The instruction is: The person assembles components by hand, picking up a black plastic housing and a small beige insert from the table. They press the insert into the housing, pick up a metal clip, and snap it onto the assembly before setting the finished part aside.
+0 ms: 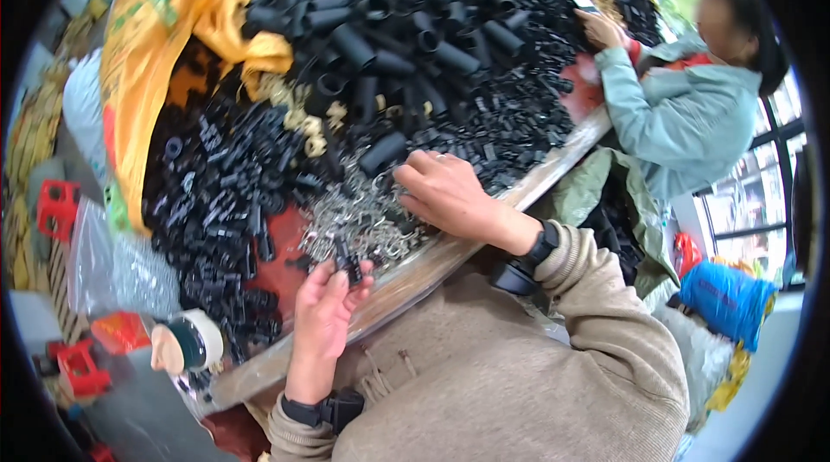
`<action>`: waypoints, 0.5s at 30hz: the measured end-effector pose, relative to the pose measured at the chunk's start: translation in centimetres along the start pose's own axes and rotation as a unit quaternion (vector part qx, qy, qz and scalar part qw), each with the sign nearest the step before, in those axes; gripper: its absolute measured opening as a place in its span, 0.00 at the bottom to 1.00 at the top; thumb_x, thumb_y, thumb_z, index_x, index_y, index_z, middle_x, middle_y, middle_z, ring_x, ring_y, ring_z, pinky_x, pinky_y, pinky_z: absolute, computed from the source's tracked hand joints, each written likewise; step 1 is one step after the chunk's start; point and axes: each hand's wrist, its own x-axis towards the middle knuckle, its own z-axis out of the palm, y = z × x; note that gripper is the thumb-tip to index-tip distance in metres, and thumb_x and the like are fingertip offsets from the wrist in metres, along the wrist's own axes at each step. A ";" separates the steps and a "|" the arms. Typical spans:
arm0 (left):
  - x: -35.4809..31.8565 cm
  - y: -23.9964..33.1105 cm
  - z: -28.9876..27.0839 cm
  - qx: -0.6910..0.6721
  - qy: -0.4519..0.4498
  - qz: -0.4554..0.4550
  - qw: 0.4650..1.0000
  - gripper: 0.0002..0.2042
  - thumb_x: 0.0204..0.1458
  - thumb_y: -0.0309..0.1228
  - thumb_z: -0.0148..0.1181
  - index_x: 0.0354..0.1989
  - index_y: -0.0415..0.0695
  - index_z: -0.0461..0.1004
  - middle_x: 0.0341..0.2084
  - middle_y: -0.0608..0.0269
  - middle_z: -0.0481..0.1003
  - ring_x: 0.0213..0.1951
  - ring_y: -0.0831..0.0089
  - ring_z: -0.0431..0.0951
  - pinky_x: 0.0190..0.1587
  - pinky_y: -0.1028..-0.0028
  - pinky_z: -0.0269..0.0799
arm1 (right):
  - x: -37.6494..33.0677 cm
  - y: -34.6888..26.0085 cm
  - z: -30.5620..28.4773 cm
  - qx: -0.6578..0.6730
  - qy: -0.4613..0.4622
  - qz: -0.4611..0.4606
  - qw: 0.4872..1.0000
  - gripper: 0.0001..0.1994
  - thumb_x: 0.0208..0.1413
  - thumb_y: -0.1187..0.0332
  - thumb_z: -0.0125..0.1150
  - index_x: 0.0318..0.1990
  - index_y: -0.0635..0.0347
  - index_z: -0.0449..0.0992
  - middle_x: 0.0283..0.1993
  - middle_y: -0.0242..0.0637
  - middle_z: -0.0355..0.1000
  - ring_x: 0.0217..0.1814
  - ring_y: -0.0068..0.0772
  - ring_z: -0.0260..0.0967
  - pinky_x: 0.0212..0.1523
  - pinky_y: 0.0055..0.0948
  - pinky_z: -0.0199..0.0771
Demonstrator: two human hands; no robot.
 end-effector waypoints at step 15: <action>0.2 -0.2 0.2 -0.030 0.030 0.020 0.999 0.11 0.51 0.28 0.53 0.41 0.37 0.65 0.37 0.48 0.72 0.35 0.66 0.75 0.36 0.75 0.73 | -0.6 2.7 1.0 -0.053 -0.025 -0.002 0.998 0.06 0.42 0.71 0.55 0.25 0.60 0.64 0.27 0.40 0.62 0.25 0.41 0.66 0.24 0.35 0.67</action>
